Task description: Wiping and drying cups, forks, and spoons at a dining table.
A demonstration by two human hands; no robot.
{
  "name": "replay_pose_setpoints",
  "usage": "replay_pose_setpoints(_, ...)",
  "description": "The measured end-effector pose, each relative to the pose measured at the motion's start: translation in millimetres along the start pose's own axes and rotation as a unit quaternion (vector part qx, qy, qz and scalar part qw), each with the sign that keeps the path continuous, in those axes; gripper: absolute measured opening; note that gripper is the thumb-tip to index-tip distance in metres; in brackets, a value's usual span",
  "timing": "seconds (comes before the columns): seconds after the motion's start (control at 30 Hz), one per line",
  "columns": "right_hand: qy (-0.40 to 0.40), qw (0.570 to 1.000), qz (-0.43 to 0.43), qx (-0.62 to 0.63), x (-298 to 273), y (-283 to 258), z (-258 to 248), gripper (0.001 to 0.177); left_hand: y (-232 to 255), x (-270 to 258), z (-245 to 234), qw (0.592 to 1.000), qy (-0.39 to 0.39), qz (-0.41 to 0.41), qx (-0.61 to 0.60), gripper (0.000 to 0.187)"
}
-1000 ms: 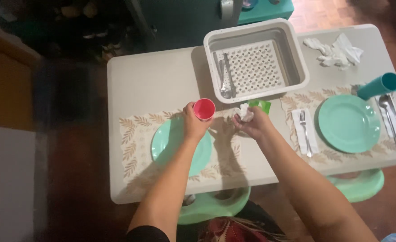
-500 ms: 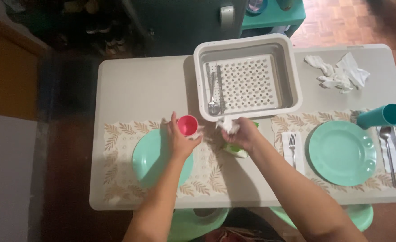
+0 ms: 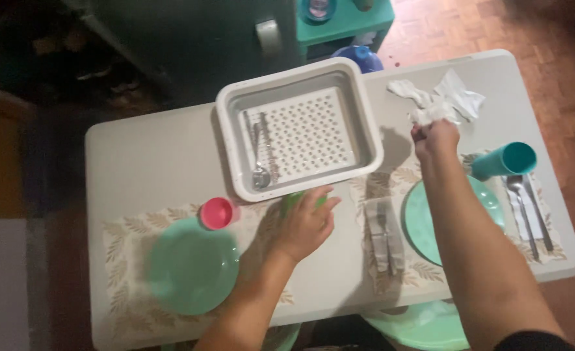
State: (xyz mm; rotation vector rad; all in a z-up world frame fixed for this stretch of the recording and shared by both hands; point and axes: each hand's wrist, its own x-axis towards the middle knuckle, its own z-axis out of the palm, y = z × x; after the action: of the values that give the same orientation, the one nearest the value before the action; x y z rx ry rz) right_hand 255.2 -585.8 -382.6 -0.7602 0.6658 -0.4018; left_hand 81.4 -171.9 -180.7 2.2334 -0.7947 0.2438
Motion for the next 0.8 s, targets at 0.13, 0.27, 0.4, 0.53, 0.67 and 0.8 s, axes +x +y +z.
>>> replay_pose_setpoints(0.13, 0.119, 0.989, 0.058, -0.063, -28, -54, 38, 0.031, 10, 18, 31, 0.996, -0.034, -0.028, -0.084, 0.026)
replay_pose_setpoints(0.27, 0.102, 0.979, 0.01, -0.175, -42, -46, 15, 0.011, 2, 7, 40, 0.99, -0.036, -0.125, -0.047, 0.025)
replay_pose_setpoints(0.4, -0.077, 0.893, -0.2, -0.397, -149, 20, -2, 0.008, -36, -54, 44, 0.975, 0.001, -0.214, -0.063, 0.021)
replay_pose_setpoints(0.53, -0.213, 0.769, -0.085, -0.596, -290, 73, 23, 0.024, -37, -81, 32, 0.971, 0.061, -0.212, 0.095, 0.029)
replay_pose_setpoints(0.67, -0.415, 0.603, -0.311, -0.606, -352, 59, 82, 0.038, -30, -76, 18, 0.961, 0.042, -0.267, 0.059, 0.067)
replay_pose_setpoints(0.8, -0.349, 0.606, -0.374, -0.609, -344, 67, 103, 0.036, -32, -74, 21, 0.963, -0.006, -0.267, 0.025, 0.08)
